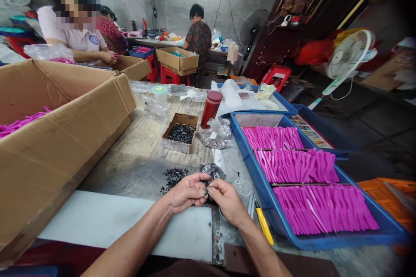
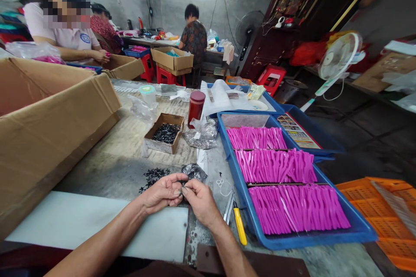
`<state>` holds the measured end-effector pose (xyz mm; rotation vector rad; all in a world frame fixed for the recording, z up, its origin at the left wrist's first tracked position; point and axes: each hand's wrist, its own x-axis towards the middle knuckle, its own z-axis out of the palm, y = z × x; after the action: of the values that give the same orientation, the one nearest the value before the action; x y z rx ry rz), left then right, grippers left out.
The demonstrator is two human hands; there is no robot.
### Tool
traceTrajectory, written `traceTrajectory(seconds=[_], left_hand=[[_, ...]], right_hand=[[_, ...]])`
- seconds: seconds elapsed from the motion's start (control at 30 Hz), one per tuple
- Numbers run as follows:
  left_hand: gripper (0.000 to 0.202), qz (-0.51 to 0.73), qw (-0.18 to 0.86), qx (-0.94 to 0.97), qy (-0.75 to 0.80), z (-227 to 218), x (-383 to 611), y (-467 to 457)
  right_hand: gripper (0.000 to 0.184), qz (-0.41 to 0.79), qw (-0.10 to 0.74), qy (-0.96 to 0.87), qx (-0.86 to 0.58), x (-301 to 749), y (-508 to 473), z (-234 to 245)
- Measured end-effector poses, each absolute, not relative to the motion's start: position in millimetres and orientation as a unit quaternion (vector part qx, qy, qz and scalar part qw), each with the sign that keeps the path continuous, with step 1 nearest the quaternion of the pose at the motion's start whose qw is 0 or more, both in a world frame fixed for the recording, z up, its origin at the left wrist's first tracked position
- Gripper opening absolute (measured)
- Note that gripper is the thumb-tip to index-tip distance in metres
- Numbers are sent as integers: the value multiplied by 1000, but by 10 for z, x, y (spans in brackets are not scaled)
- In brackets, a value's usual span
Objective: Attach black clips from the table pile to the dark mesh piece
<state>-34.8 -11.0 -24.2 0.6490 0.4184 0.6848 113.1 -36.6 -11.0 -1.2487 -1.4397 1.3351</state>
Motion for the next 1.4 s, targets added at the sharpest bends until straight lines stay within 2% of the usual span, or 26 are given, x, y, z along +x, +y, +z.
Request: traceTrajectory(seconds=[0.6, 0.77, 0.93, 1.07, 1.23, 1.4], left_hand=[[40, 331, 869, 291, 224, -247, -352, -117], [38, 347, 846, 305, 268, -94, -408, -94], [38, 431, 719, 404, 366, 261, -617, 255], [36, 458, 502, 529, 508, 438, -763, 768], [34, 462, 391, 561, 565, 420, -789, 1192], [31, 444, 311, 614, 574, 366, -740, 1019]], right_hand=[[22, 550, 446, -514, -484, 1093, -359, -149], [23, 537, 453, -499, -508, 1165, -377, -120], [24, 514, 464, -480, -539, 1270, -437, -139], [25, 520, 463, -467, -546, 1289, -471, -177], [26, 516, 470, -470, -540, 1291, -489, -190], [25, 516, 472, -459, -548, 1339, -509, -177]])
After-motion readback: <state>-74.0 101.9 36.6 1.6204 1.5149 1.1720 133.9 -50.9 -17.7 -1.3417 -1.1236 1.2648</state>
